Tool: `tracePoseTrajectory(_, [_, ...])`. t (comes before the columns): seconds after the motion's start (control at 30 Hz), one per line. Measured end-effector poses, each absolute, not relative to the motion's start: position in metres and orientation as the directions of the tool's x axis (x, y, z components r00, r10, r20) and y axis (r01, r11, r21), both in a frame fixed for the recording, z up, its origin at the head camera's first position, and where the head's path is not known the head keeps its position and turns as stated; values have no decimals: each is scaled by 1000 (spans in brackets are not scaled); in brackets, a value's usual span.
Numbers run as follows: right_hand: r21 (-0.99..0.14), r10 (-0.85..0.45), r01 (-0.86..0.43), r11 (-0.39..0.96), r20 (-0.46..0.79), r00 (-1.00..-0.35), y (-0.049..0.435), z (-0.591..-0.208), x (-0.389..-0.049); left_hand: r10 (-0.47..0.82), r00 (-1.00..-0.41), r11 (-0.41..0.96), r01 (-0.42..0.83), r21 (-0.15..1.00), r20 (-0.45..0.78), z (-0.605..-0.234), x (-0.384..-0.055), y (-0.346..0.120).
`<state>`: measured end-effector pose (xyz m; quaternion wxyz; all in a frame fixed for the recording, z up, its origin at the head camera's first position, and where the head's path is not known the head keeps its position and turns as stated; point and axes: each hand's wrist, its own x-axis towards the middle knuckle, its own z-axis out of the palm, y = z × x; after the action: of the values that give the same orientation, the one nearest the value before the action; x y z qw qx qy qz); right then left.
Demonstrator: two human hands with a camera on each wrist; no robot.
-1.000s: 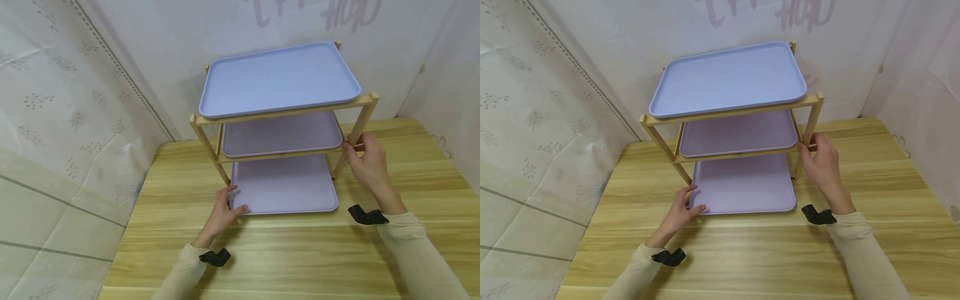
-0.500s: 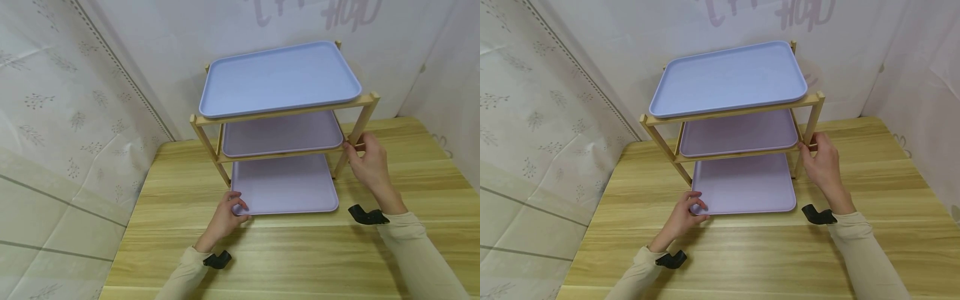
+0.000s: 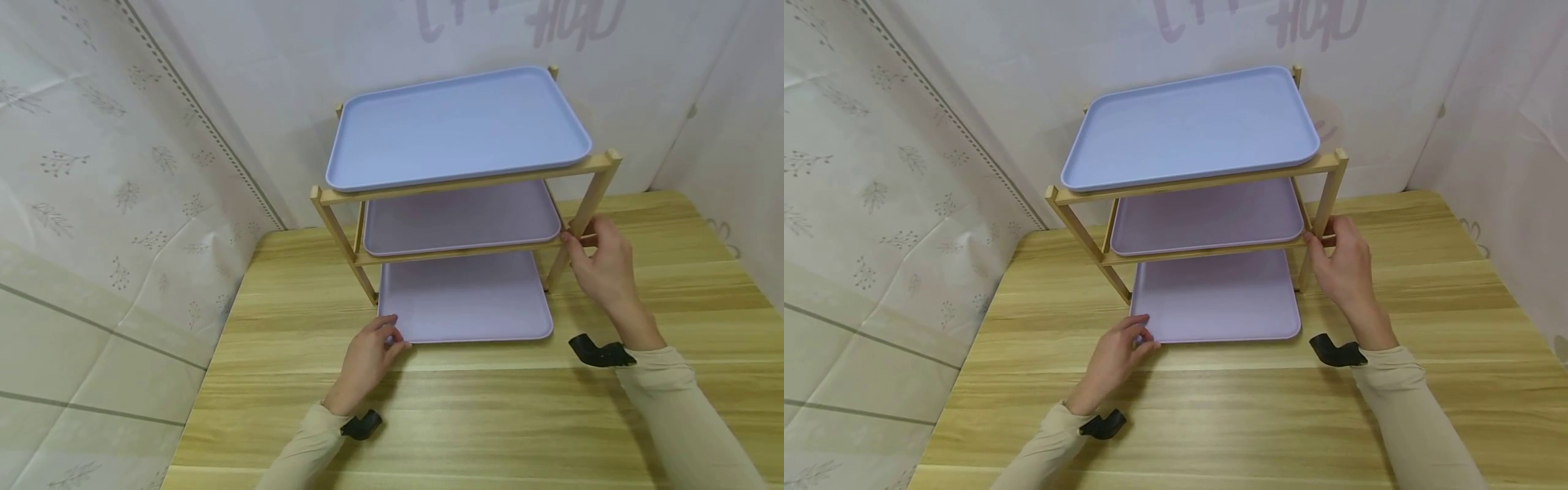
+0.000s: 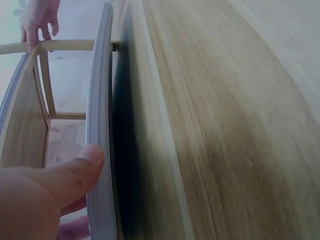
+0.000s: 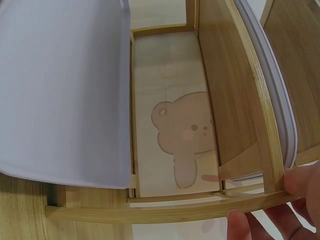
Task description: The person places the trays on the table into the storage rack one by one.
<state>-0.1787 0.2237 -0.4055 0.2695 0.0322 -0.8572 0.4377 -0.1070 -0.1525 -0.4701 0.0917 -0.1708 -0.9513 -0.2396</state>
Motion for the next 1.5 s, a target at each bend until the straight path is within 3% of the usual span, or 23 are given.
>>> tracePoseTrajectory(0.33, [-726,180,-299,620,502,-846,224,-407,-180,231,-916,903,328,277,329,-471,-117,-142])
tracePoseTrajectory(0.6, [-723,180,-315,615,518,-836,223,-407,-181,240,-851,932,336,133,468,-477,-134,-136])
tracePoseTrajectory(0.83, [-727,177,-321,607,517,-838,222,-407,-181,261,-837,945,323,51,480,-477,-145,-131])
tracePoseTrajectory(1.5, [-728,181,-325,604,522,-834,223,-409,-181,240,-874,961,275,24,423,-476,-165,-126])
